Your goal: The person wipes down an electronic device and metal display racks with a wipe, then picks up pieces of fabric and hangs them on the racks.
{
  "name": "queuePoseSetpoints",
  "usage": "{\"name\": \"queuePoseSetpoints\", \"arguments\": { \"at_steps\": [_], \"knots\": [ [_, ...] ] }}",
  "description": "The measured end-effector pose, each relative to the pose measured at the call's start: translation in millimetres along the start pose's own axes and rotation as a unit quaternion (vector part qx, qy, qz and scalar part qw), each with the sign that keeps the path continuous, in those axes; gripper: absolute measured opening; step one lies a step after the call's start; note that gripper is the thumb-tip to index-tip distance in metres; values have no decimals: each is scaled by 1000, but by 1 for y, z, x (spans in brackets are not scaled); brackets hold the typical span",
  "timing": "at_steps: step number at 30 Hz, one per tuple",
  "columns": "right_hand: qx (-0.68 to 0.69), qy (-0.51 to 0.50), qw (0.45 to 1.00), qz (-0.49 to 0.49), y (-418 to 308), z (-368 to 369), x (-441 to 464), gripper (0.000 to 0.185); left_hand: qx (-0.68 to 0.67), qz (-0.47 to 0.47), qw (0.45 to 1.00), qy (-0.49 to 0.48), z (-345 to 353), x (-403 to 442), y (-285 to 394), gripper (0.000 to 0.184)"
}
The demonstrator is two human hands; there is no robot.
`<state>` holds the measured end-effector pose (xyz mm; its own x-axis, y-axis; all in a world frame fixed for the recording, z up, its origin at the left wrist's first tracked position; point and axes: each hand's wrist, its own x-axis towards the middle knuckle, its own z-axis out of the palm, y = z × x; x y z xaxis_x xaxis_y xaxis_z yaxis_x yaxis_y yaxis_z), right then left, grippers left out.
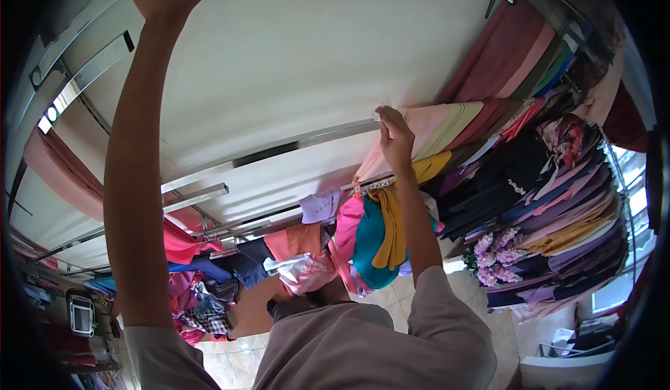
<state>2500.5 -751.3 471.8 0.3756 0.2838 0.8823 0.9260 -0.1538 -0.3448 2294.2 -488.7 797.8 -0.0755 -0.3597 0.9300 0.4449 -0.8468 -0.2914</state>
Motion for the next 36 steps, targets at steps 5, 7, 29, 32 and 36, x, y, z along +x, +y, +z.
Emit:
{"name": "queuePoseSetpoints", "arguments": {
  "at_steps": [5, 7, 29, 32, 36],
  "knots": [
    [22, 144, 987, 75, -28, 54, -39, 39, -1, -25, 999, -27, -5, 0, 3, 29],
    [49, 136, 986, 77, -59, 75, -45, 43, -4, -25, 999, -35, -5, 2, 3, 29],
    [-64, -52, 996, -45, -104, 84, -12, 18, -46, -28, 997, -53, -12, 1, 2, 25],
    [-135, -184, 973, -32, -141, 104, 7, 39, -45, -29, 996, -73, -15, 0, 2, 23],
    [-100, -263, 959, -43, -174, 137, 12, 53, -45, -24, 997, -64, -15, -1, 0, 22]
  ]
}}
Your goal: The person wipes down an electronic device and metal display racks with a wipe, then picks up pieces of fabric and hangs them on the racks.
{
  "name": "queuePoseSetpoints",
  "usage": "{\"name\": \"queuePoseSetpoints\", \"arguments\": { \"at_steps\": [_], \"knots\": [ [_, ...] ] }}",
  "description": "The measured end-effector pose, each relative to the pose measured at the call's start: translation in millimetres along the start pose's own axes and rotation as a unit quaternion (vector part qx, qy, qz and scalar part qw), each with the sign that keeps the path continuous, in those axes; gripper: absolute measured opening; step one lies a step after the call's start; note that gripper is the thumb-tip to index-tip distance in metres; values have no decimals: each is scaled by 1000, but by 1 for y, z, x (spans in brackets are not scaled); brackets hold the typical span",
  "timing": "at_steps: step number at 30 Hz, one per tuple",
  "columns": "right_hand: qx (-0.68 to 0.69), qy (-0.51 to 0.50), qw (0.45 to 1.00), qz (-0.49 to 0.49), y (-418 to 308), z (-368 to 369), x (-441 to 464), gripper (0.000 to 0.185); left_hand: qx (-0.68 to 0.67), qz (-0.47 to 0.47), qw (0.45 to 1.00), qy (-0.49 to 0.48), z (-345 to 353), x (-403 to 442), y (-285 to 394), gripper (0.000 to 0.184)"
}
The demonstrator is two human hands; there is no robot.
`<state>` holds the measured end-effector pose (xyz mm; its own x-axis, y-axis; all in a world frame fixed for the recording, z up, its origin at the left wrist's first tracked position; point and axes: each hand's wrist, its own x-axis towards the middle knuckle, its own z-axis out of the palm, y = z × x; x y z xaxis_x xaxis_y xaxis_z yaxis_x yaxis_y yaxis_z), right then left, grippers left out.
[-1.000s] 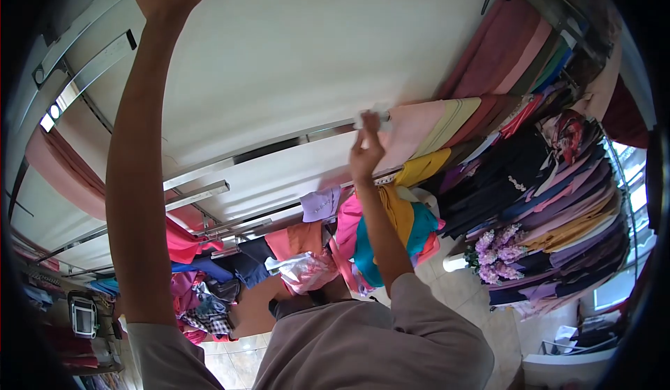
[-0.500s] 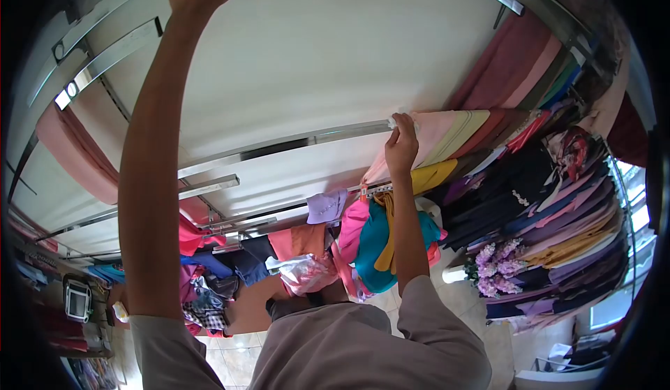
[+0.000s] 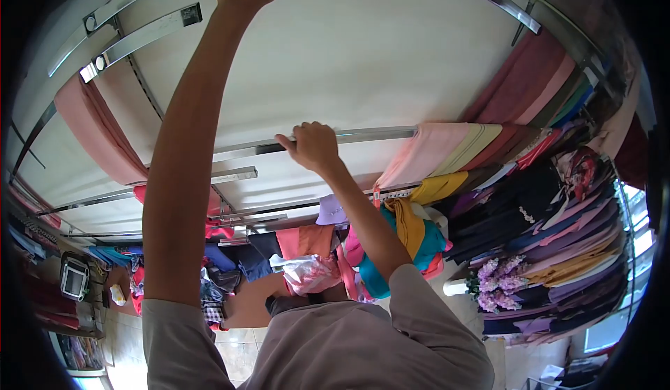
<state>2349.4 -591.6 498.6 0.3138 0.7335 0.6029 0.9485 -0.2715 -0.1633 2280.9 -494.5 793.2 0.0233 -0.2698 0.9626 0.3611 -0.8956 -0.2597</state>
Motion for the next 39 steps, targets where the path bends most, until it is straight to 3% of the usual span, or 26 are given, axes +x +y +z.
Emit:
{"name": "queuePoseSetpoints", "arguments": {
  "at_steps": [6, 10, 12, 13, 16, 17, 20, 24, 25, 26, 27, 29, 31, 35, 37, 39],
  "knots": [
    [35, 32, 998, -47, 26, 6, -3, 60, -9, 18, 1000, 20, -1, -1, -4, 24],
    [-71, -120, 986, 86, 66, -39, -6, 65, -4, 29, 999, 42, 3, -3, -6, 25],
    [-72, -67, 990, 99, 91, -33, -13, 65, 3, 23, 999, 41, 5, -3, -7, 26],
    [-37, -36, 994, 96, 87, -42, -17, 55, 10, 19, 999, 37, 6, -4, -7, 26],
    [-44, 205, 978, 11, 86, -17, -24, 36, 16, 12, 999, 26, 7, -3, -5, 29],
    [-59, 219, 974, 3, 85, -12, -25, 26, 19, 10, 1000, 9, 6, -3, -6, 30],
    [-5, 307, 952, -4, 84, 0, -23, 17, -2, 13, 1000, -14, 1, -5, -8, 32],
    [66, 309, 948, -31, 71, 10, -39, 5, -37, 44, 998, -19, -11, -7, -12, 33],
    [83, 307, 947, -50, 62, 8, -43, 7, -18, 68, 996, 54, -14, -8, -10, 34],
    [100, 307, 944, -68, 52, 9, -48, 10, -30, 63, 996, 54, -16, -14, -8, 34],
    [84, 252, 962, -69, 45, 11, -56, 28, -42, 59, 996, 54, -16, -28, -7, 35],
    [85, 213, 971, -69, 29, 10, -57, 36, -107, -20, 993, -41, -45, -69, 9, 49],
    [100, 170, 977, -85, 18, 9, -56, 50, -169, -62, 973, -145, -69, -125, 17, 45],
    [183, 69, 966, -168, -17, 13, -47, 51, -41, -80, 890, -447, -115, -247, -9, 48],
    [193, 60, 967, -154, -30, 10, -41, 41, -25, -160, 839, -520, -138, -303, -33, 50],
    [161, 84, 972, -149, -30, 11, -31, 33, -39, -154, 835, -526, -162, -315, -52, 52]
  ]
}}
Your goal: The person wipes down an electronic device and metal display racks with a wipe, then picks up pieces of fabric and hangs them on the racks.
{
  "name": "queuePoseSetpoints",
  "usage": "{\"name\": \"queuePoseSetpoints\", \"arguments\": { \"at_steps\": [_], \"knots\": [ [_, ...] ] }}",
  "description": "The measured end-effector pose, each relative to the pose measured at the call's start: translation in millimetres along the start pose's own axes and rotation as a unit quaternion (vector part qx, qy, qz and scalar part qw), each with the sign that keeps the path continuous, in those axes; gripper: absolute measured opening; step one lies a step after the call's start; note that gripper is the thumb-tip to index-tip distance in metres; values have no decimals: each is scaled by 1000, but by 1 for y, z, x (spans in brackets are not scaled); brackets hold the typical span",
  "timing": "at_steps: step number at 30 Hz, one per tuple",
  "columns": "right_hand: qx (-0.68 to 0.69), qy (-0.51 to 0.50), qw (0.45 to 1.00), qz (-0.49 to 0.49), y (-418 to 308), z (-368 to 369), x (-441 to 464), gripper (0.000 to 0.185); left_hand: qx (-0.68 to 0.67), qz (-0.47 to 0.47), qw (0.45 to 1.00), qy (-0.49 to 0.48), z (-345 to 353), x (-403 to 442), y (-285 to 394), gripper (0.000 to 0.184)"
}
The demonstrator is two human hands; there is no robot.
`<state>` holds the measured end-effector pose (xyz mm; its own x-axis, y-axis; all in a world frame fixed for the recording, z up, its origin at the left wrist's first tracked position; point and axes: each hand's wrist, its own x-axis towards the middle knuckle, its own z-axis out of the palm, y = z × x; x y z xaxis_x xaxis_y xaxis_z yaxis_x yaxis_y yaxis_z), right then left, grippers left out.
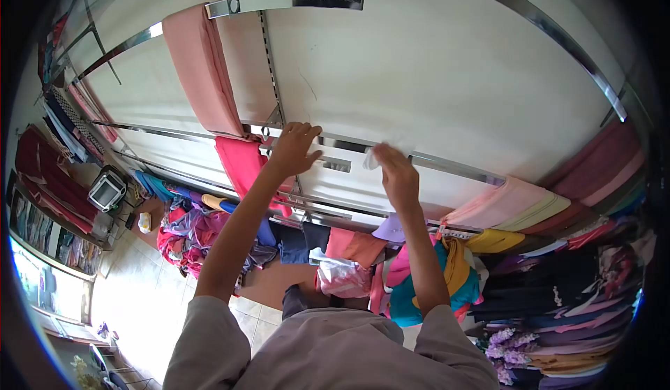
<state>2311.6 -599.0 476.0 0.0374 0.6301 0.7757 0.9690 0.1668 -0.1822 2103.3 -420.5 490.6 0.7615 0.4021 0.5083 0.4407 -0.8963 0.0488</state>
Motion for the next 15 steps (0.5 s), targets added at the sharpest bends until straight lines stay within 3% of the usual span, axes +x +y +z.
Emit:
{"name": "queuePoseSetpoints", "arguments": {
  "at_steps": [2, 6, 9, 15],
  "knots": [
    [-48, 39, 997, -44, 9, -2, 7, 26, 6, 21, 999, 30, -1, -11, 1, 57],
    [-48, 58, 997, -24, 11, -12, 8, 26, 5, -18, 997, 81, 9, -6, 23, 61],
    [-48, 33, 997, 40, 4, -1, 11, 26, -6, -50, 996, 75, 11, -5, 27, 60],
    [-17, -22, 1000, -2, -22, 40, 43, 22, -17, -58, 996, 68, 9, -7, 21, 58]
  ]
}}
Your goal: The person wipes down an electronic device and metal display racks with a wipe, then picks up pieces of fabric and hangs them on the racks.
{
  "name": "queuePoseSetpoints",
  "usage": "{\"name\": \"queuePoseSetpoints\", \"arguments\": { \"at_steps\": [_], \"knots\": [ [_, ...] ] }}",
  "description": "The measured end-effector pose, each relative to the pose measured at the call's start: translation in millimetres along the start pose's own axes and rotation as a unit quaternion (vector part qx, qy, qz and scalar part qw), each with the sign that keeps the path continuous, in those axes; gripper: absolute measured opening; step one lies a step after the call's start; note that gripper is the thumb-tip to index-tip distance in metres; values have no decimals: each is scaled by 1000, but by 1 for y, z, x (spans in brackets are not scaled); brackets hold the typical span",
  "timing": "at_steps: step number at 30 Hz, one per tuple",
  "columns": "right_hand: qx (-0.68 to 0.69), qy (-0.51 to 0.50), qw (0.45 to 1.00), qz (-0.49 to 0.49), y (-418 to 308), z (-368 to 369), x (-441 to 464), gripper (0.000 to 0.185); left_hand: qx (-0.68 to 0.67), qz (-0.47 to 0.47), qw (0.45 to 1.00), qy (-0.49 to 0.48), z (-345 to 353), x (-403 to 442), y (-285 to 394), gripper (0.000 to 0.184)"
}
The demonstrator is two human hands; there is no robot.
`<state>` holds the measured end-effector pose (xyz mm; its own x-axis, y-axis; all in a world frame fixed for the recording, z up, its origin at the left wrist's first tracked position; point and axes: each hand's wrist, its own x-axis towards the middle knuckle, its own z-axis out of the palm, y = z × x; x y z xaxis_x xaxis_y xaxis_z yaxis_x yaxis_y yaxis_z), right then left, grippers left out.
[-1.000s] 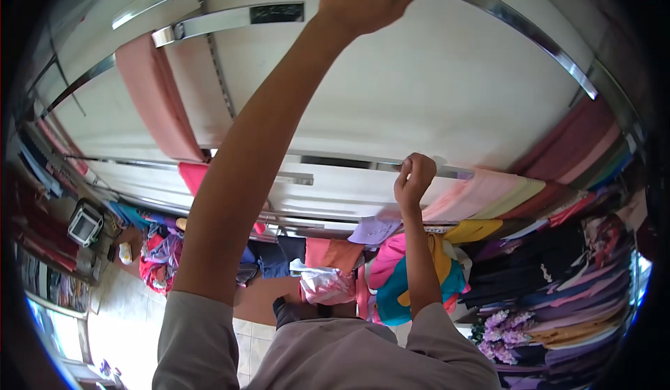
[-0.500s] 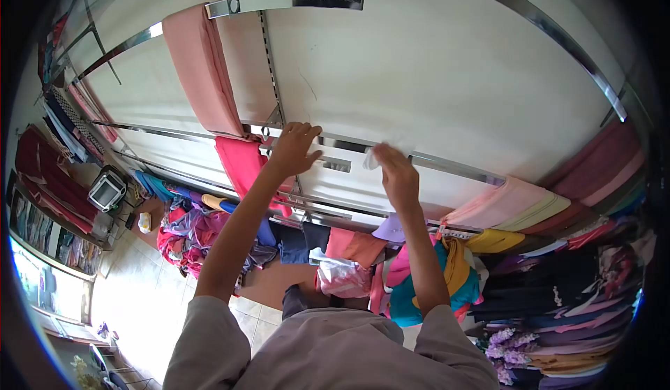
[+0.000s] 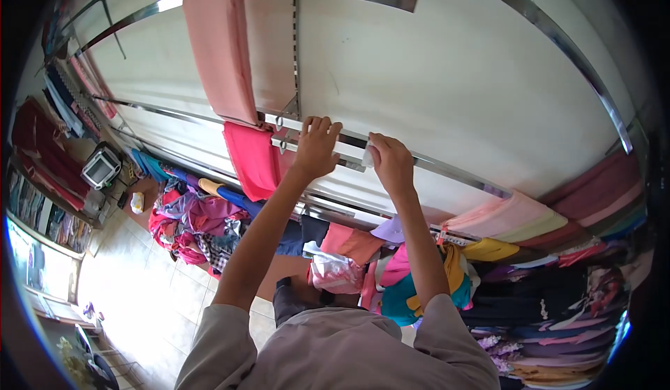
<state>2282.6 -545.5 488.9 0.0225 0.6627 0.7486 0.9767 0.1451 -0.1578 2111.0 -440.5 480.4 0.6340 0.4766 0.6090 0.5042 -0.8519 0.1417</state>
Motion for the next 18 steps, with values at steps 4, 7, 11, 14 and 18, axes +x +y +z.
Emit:
{"name": "queuePoseSetpoints", "arguments": {
  "at_steps": [4, 7, 11, 14, 18],
  "knots": [
    [-66, -30, 997, -8, -19, 25, 22, 26, 2, -9, 1000, -4, -1, -1, 4, 61],
    [-116, -37, 992, 37, -23, 34, 31, 49, 5, 6, 1000, -11, -4, -1, 0, 67],
    [-170, -112, 972, 116, -23, 32, 38, 60, -22, 9, 1000, -10, -4, 0, 3, 68],
    [-180, -158, 961, 140, -19, 32, 45, 64, -44, 5, 999, 2, -3, -1, 3, 70],
    [-117, -192, 959, 172, -26, 25, 60, 65, -65, 28, 997, 2, -12, -9, 1, 76]
  ]
}}
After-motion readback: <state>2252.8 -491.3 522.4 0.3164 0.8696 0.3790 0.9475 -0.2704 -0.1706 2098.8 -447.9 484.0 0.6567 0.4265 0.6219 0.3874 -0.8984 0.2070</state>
